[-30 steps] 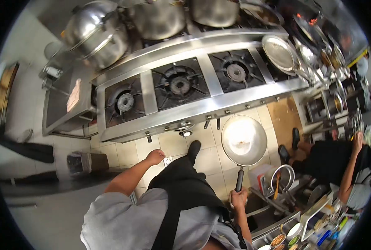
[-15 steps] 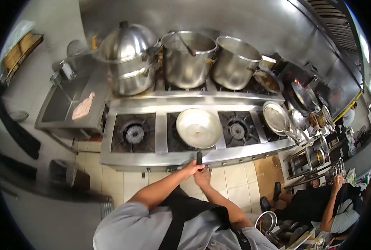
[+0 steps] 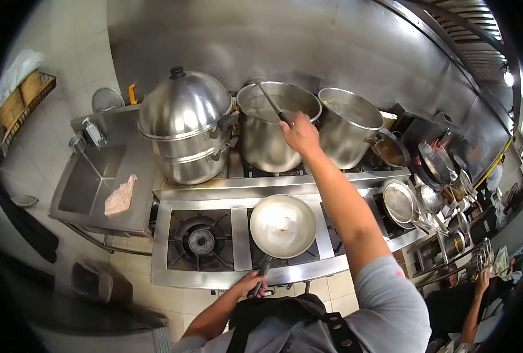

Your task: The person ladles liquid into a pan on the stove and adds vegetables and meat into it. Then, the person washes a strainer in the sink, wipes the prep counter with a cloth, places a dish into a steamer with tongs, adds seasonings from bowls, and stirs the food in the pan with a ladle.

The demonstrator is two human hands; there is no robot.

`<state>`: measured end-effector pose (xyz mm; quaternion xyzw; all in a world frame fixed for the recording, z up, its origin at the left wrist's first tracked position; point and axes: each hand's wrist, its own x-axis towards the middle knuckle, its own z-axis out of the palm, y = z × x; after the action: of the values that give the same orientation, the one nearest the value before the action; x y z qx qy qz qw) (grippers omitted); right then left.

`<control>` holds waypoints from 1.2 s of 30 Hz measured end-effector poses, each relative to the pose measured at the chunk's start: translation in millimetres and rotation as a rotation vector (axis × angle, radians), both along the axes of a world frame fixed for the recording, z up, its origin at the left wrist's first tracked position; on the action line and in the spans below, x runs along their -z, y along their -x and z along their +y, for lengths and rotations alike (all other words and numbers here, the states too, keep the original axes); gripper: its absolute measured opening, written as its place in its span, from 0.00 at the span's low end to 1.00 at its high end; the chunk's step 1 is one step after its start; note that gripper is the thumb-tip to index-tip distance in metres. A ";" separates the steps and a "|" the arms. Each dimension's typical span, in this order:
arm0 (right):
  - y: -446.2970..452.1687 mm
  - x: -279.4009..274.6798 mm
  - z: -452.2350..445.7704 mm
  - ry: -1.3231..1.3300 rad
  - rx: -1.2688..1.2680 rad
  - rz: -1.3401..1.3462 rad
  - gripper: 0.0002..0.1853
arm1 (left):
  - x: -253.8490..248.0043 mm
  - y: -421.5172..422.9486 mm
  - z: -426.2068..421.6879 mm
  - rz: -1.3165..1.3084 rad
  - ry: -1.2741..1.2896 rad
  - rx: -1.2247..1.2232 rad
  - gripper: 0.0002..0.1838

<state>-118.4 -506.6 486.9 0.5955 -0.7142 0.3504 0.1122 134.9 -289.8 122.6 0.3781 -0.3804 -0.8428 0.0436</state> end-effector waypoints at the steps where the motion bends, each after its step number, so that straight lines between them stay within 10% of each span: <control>1: 2.7 -2.4 -30.9 -0.100 0.039 0.066 0.23 | 1.0 -1.4 -2.6 0.004 -0.024 0.013 0.15; 10: 6.8 -4.8 -109.6 -0.455 -0.047 0.110 0.19 | 38.7 -6.1 -8.8 0.110 0.018 0.025 0.09; 18: 92.4 -11.3 -1.9 -0.047 -0.408 -1.225 0.05 | -5.8 1.0 -4.2 0.116 -0.179 -0.046 0.12; 22: 187.3 -41.5 103.3 -0.334 -0.588 -1.463 0.10 | -47.0 18.0 7.0 0.011 -0.185 -0.030 0.10; 28: 329.4 -78.5 193.3 -0.420 -0.202 -0.610 0.10 | -87.2 65.4 27.5 -0.080 -0.081 -0.160 0.14; 36: 424.3 -114.0 215.6 -0.705 -0.183 -0.205 0.08 | -124.6 123.4 44.2 -0.025 -0.046 -0.255 0.13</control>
<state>-542.7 -291.0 600.9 0.6209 -0.7421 0.1493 -0.2035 11.4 -245.6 247.2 0.4350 -0.3101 -0.8342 0.1369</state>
